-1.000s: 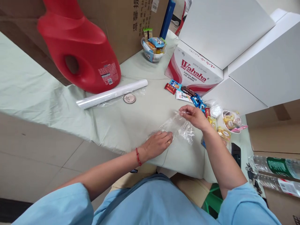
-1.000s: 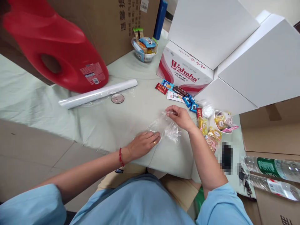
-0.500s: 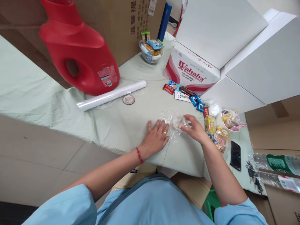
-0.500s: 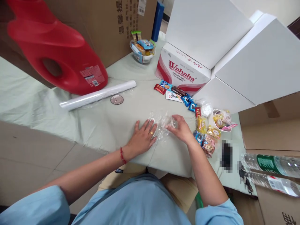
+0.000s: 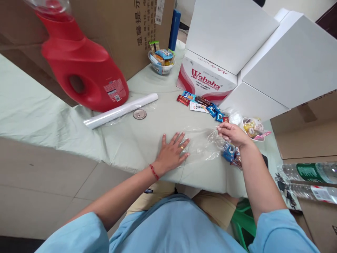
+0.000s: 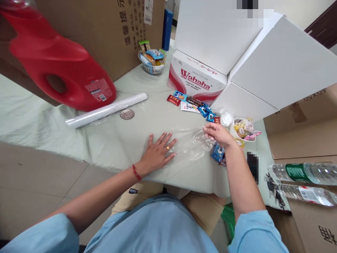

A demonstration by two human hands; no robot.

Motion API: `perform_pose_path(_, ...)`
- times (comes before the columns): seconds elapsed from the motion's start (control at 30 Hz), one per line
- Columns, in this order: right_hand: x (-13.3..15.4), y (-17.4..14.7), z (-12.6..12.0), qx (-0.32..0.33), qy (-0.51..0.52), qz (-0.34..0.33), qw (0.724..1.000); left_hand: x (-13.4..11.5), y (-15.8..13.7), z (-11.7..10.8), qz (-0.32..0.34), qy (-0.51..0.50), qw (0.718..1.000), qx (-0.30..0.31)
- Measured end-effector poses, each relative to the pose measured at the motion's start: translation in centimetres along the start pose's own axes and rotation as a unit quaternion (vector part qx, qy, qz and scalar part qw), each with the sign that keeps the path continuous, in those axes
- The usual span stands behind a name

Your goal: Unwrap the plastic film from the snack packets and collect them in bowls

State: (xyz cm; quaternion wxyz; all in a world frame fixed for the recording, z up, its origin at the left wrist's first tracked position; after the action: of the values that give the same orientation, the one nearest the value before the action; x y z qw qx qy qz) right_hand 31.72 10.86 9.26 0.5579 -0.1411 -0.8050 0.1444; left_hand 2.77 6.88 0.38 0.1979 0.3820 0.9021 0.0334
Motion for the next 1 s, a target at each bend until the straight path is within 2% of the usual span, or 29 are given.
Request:
perform_pose_path(0.07, 0.6, 2.1, -1.3, -0.040, -0.066, -0.024, 0.997, 0.0, 0.0, 0.0, -0.002, 0.007, 1.000, 0.003)
perform_pose_path(0.1, 1.1, 2.9, -1.9, -0.089, -0.119, -0.043, 0.988, 0.0, 0.0, 0.0, -0.007, 0.011, 1.000, 0.002)
perform_pose_path(0.13, 1.7, 3.3, -2.3, -0.153, -0.176, -0.067, 0.970, 0.0, 0.0, 0.0, -0.014, 0.015, 1.000, 0.000)
perform_pose_path(0.2, 3.2, 2.6, -1.4, -0.276, -0.277, -0.135, 0.911, 0.0, 0.1, 0.1, -0.025, 0.019, 0.999, -0.008)
perform_pose_path(0.23, 3.7, 1.7, 0.0, -0.309, -0.307, -0.179, 0.882, -0.1, 0.1, 0.1, -0.028, 0.019, 0.999, -0.012)
perform_pose_path(0.27, 3.9, 0.6, 2.0, -0.315, -0.324, -0.226, 0.863, -0.2, 0.1, 0.2, -0.030, 0.018, 0.999, -0.016)
perform_pose_path(0.3, 3.7, -0.5, 4.4, -0.287, -0.333, -0.269, 0.857, -0.2, 0.1, 0.2, -0.031, 0.016, 0.999, -0.019)
perform_pose_path(0.37, 1.9, -2.4, 9.8, -0.172, -0.343, -0.322, 0.866, -0.2, 0.1, 0.1, -0.030, 0.008, 0.999, -0.020)
perform_pose_path(0.43, -1.1, -3.6, 13.7, -0.098, -0.352, -0.318, 0.875, 0.2, 0.1, -0.1, -0.035, -0.002, 0.999, -0.019)
perform_pose_path(0.5, -4.0, -4.0, 15.5, -0.086, -0.355, -0.295, 0.883, 1.3, 0.0, -0.5, -0.073, -0.011, 0.997, -0.031)
perform_pose_path(0.57, -6.1, -3.9, 15.8, -0.099, -0.352, -0.279, 0.888, 3.0, -0.1, -1.2, -0.150, -0.012, 0.987, -0.061)
perform_pose_path(0.67, -7.3, -3.6, 15.2, -0.121, -0.342, -0.270, 0.892, 5.3, 0.2, -1.9, -0.252, -0.015, 0.963, -0.094)
perform_pose_path(0.73, -7.2, -3.5, 14.9, -0.130, -0.337, -0.270, 0.893, 5.8, 1.1, -2.1, -0.266, -0.037, 0.958, -0.097)
perform_pose_path(0.9, -6.8, -3.8, 15.1, -0.133, -0.337, -0.280, 0.889, 5.7, 4.1, -1.6, -0.247, -0.217, 0.939, -0.101)
perform_pose_path(1.0, -7.2, -3.8, 15.1, -0.129, -0.340, -0.281, 0.888, 6.5, 5.1, -1.6, -0.280, -0.295, 0.907, -0.112)
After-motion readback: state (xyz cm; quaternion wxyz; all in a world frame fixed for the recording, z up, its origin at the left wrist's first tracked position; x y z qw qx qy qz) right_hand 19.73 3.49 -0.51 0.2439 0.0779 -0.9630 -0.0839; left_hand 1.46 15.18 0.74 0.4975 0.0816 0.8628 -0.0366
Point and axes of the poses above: each hand's wrist, its own y-axis towards the middle knuckle, its own z-axis out of the palm, x = y × z, the point moved 5 cm from there along y, towards the middle knuckle, and after that the axes turned 4 degrees about z, right-handed, at the moved point
